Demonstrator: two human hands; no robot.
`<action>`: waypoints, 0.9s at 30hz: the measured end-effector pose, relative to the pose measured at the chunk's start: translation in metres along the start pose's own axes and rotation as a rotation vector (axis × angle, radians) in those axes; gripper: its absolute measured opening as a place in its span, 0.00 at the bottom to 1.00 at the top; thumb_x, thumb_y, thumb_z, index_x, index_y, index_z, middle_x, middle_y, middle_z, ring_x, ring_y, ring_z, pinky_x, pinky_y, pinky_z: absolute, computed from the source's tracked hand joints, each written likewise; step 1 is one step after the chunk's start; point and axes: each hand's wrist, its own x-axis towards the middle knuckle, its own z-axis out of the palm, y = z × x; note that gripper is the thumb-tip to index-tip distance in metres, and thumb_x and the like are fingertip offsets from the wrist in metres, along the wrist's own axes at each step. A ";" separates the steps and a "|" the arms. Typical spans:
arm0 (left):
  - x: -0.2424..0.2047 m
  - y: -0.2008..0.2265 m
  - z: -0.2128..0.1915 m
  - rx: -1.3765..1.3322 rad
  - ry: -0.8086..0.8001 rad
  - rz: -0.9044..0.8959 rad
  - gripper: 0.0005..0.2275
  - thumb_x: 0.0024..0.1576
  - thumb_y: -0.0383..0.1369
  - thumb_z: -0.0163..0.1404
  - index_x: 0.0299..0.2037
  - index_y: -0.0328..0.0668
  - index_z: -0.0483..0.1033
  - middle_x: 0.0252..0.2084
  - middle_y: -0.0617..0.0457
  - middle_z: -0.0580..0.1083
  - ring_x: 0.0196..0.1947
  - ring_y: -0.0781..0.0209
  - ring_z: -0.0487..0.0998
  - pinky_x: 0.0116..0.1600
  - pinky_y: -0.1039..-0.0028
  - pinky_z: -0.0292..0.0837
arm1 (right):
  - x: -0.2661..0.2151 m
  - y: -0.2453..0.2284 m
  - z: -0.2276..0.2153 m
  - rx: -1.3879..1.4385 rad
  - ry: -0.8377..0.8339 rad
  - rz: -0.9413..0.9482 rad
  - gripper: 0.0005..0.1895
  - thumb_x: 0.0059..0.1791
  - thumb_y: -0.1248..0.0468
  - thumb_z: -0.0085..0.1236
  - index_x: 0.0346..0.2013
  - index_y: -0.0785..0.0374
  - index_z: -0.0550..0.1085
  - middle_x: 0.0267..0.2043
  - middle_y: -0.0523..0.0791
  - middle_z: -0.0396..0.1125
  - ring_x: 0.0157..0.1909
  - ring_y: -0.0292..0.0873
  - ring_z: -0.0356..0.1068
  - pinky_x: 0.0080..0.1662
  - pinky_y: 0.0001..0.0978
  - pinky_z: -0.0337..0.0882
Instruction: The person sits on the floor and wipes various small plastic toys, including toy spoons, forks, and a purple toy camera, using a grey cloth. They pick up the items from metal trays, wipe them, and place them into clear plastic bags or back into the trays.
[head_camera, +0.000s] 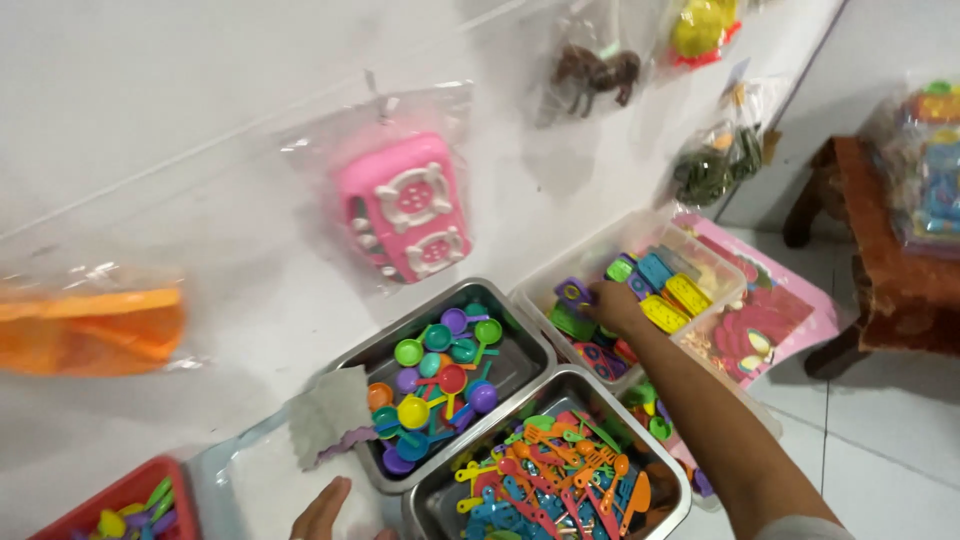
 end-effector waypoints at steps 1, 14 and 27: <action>0.011 0.020 -0.017 -0.003 0.020 -0.005 0.39 0.40 0.52 0.65 0.58 0.35 0.69 0.57 0.44 0.75 0.62 0.50 0.75 0.69 0.60 0.69 | -0.013 -0.014 -0.028 -0.010 0.008 -0.016 0.13 0.41 0.57 0.67 0.35 0.61 0.80 0.33 0.48 0.75 0.34 0.52 0.73 0.43 0.43 0.72; 0.052 0.218 -0.169 -0.836 -0.215 -0.286 0.39 0.59 0.49 0.48 0.74 0.40 0.41 0.74 0.35 0.55 0.73 0.42 0.59 0.69 0.54 0.58 | -0.236 -0.294 -0.154 1.141 -0.721 -0.213 0.09 0.47 0.74 0.63 0.41 0.72 0.80 0.29 0.46 0.73 0.25 0.35 0.65 0.29 0.25 0.63; 0.066 0.158 -0.234 -1.654 0.589 -1.069 0.31 0.62 0.55 0.35 0.65 0.39 0.69 0.45 0.47 0.73 0.34 0.59 0.74 0.37 0.75 0.70 | -0.219 -0.454 -0.042 -0.405 -0.071 -0.924 0.27 0.35 0.62 0.61 0.50 0.51 0.74 0.59 0.46 0.63 0.58 0.53 0.62 0.53 0.46 0.62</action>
